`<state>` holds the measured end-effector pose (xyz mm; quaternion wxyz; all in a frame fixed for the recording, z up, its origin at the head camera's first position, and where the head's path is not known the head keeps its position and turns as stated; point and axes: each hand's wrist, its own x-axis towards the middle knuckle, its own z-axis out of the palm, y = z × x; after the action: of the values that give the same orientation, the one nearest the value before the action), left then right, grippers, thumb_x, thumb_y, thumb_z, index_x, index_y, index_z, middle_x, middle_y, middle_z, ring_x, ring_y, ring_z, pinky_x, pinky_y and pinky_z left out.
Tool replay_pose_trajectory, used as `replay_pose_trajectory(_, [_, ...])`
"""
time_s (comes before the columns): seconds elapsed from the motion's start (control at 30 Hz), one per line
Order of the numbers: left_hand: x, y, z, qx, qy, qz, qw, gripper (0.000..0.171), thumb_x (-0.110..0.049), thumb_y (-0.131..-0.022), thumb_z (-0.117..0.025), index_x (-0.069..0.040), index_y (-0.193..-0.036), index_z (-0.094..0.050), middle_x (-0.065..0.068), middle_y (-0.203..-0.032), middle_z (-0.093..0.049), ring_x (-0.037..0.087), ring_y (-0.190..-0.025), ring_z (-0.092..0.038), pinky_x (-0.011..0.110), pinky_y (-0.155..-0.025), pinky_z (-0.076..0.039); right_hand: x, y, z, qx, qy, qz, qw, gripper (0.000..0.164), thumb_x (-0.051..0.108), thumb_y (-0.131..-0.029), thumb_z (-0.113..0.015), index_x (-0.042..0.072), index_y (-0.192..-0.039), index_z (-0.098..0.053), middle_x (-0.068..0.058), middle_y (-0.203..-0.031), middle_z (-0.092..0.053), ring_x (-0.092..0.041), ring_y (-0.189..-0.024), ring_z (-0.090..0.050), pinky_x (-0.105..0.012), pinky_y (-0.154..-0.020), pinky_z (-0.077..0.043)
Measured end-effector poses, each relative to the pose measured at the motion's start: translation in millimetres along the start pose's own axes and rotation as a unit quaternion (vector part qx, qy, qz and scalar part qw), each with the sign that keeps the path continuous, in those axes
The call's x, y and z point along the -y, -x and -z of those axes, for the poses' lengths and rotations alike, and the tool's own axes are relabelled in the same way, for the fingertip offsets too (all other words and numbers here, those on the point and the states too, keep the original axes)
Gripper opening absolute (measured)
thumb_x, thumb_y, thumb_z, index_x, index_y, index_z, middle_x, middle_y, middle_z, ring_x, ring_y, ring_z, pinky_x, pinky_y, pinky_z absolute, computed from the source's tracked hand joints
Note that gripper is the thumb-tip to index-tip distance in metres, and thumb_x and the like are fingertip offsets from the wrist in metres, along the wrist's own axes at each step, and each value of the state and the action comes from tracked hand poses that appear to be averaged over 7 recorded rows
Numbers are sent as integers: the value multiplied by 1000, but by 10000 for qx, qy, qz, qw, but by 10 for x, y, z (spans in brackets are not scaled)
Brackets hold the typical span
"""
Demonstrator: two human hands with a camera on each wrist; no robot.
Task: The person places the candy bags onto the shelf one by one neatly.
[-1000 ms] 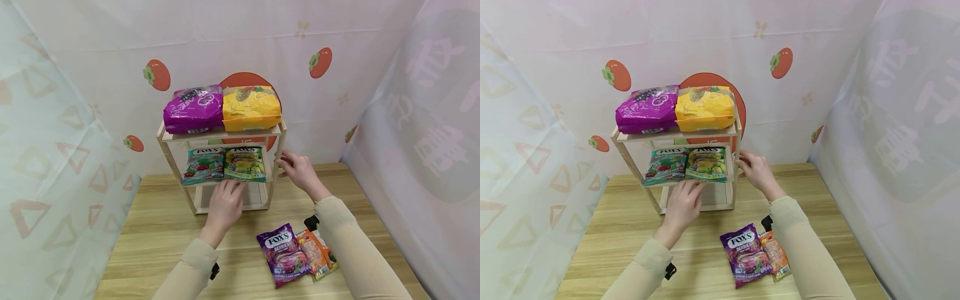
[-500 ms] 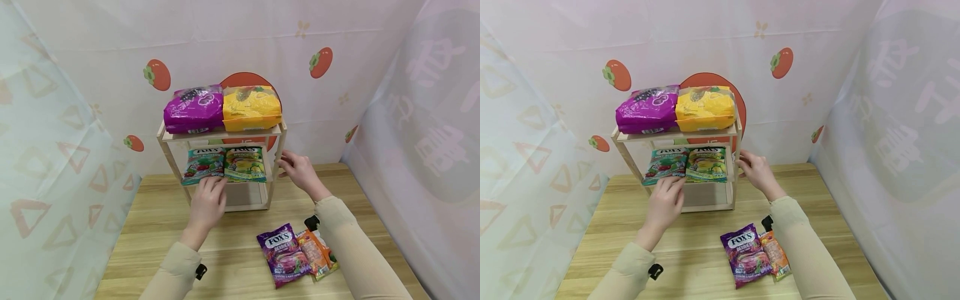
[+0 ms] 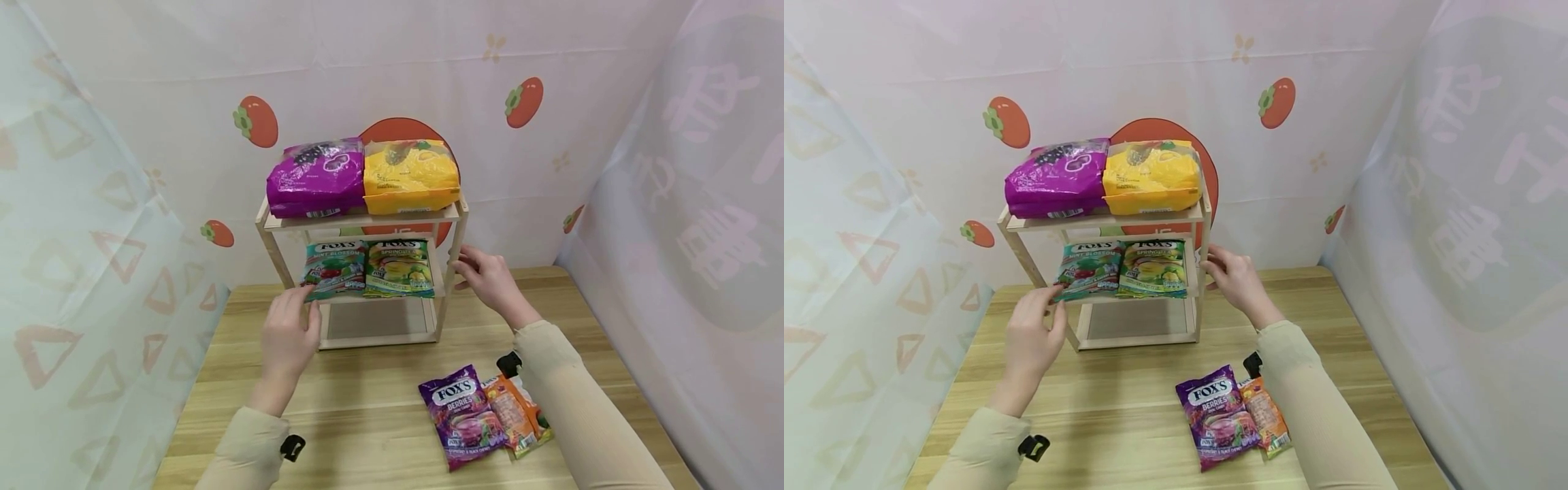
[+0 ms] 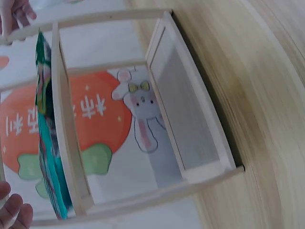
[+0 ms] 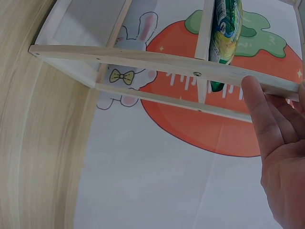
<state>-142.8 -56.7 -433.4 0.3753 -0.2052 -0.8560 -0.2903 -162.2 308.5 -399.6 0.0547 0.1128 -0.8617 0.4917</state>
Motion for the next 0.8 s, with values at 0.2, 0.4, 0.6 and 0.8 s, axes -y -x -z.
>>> replay_pose_trajectory(0.2, [160, -1, 131, -113, -64, 569, 9983, 21, 1, -90, -66, 6, -110, -67, 21, -100, -70, 37, -82, -66, 48, -66, -56, -6, 1, 1, 7, -10, 46, 10000, 35, 7, -103, -58, -3, -137, -59, -28, -122, -69, -41, -106, -71, -37, -73, -63])
replay_pose_trajectory(0.4, [244, -50, 209, 327, -82, 1707, 9847, 35, -10, -95, -66, 3, -126, -61, 19, -114, -67, 36, -88, -68, 50, -66, -57, -5, 0, -3, 1, -46, 59, 10000, 34, 7, -103, -58, -3, -136, -59, -28, -122, -69, -41, -106, -71, -44, -74, -63])
replay_pose_trajectory(0.6, [279, -199, 251, 1057, 311, 2645, 9581, 49, -21, -99, -64, -3, -143, -53, 16, -130, -64, 37, -103, -69, 55, -80, -57, -1, 0, -2, 27, -51, -7, 10000, 36, 8, -104, -58, -4, -137, -58, -28, -123, -68, -41, -107, -71, -44, -74, -62])
replay_pose_trajectory(0.8, [300, -353, 269, 1523, 558, 2800, 9462, 48, -24, -101, -60, -5, -144, -53, 17, -133, -64, 38, -105, -70, 55, -81, -58, 1, 0, 3, 21, -56, -13, 10000, 36, 7, -103, -58, -3, -138, -58, -28, -123, -68, -41, -108, -71, -42, -74, -63])
